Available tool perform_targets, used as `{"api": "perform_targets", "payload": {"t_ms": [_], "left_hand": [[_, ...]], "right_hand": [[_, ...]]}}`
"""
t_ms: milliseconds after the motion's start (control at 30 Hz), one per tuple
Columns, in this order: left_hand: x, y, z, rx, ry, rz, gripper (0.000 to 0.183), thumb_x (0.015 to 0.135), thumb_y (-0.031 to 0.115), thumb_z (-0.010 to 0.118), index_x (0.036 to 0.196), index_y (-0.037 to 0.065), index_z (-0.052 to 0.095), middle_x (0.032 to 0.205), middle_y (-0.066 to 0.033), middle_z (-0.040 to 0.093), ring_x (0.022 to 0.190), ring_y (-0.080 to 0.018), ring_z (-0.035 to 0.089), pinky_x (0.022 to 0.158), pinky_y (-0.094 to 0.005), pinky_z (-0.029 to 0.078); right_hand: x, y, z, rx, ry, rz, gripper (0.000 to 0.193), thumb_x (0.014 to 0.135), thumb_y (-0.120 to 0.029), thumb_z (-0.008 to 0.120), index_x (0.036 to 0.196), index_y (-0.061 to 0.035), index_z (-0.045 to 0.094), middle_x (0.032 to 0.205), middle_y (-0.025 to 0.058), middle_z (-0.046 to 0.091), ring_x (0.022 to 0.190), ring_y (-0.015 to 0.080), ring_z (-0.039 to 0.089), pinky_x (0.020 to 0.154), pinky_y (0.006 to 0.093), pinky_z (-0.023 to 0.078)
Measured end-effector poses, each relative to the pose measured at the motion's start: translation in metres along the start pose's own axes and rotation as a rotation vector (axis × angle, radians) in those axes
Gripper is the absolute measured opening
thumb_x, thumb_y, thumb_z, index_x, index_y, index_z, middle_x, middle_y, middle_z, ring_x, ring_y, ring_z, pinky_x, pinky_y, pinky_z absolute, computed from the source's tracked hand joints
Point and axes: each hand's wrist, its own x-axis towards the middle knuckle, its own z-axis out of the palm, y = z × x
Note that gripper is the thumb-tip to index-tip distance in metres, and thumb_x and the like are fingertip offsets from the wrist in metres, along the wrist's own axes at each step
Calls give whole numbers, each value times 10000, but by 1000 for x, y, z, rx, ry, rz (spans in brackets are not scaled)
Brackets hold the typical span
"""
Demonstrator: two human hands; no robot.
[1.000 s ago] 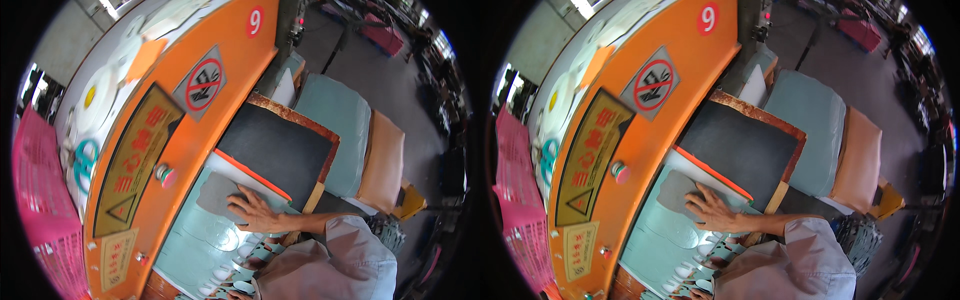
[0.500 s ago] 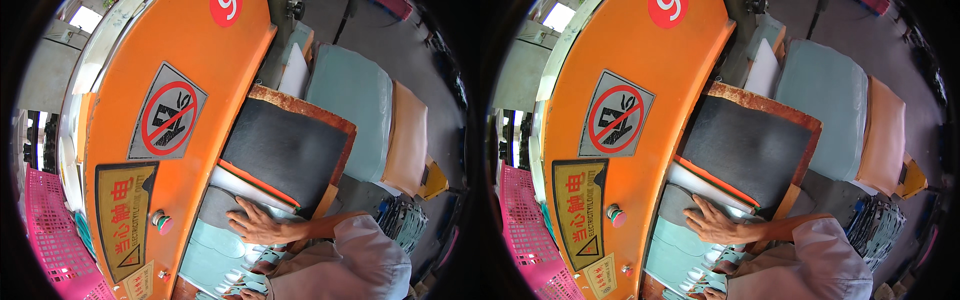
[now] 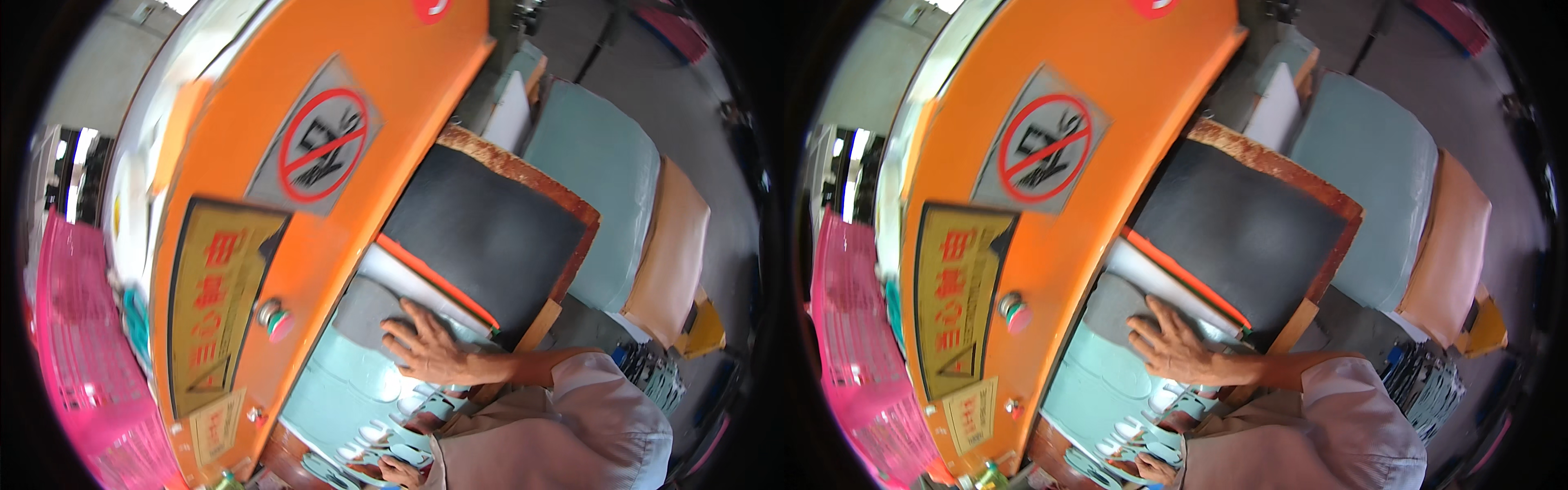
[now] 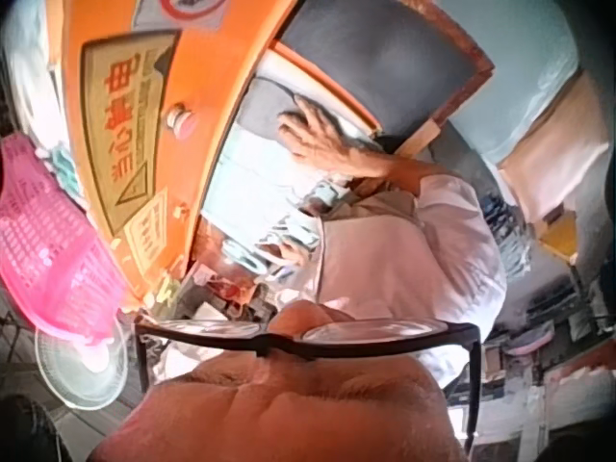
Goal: The person places light-blue plastic sheets into an orange industrial machine, runs them through rollers, and then removes the processed material. They peel away excess plastic from the cut shapes and stack the finished pieces on the machine's side table.
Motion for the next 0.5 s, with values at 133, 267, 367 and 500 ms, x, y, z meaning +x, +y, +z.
{"api": "perform_targets", "payload": {"t_ms": [133,267,367,500], "left_hand": [[14,-48,-27,53,-2,-43,446,1099,291,537,785,-20,480,613,-123,396,587,-211,361,534,-447,321],[17,-102,-50,14,-7,-46,435,1091,295,548,771,4,506,619,-185,444,572,-304,399,582,-488,348],[19,-139,-62,-36,-17,-29,413,1100,255,566,783,-4,509,630,-117,451,599,-197,380,561,-431,342],[18,-181,-61,-81,-14,-56,404,1096,262,581,798,-5,524,640,-155,497,579,-266,450,580,-444,380]], "right_hand": [[-5,-46,23,72,-13,46,614,771,-361,847,1270,-56,660,1489,135,455,1457,557,331,1063,680,461],[-20,-98,50,56,-18,89,562,765,-291,862,1240,-61,671,1479,102,471,1461,530,346,1070,647,468],[-30,-128,72,46,-6,88,561,761,-289,857,1241,-65,670,1473,92,490,1462,526,350,1066,635,475],[-48,-149,104,33,6,85,529,756,-267,867,1216,-59,707,1478,91,537,1453,522,382,1055,634,480]]}}
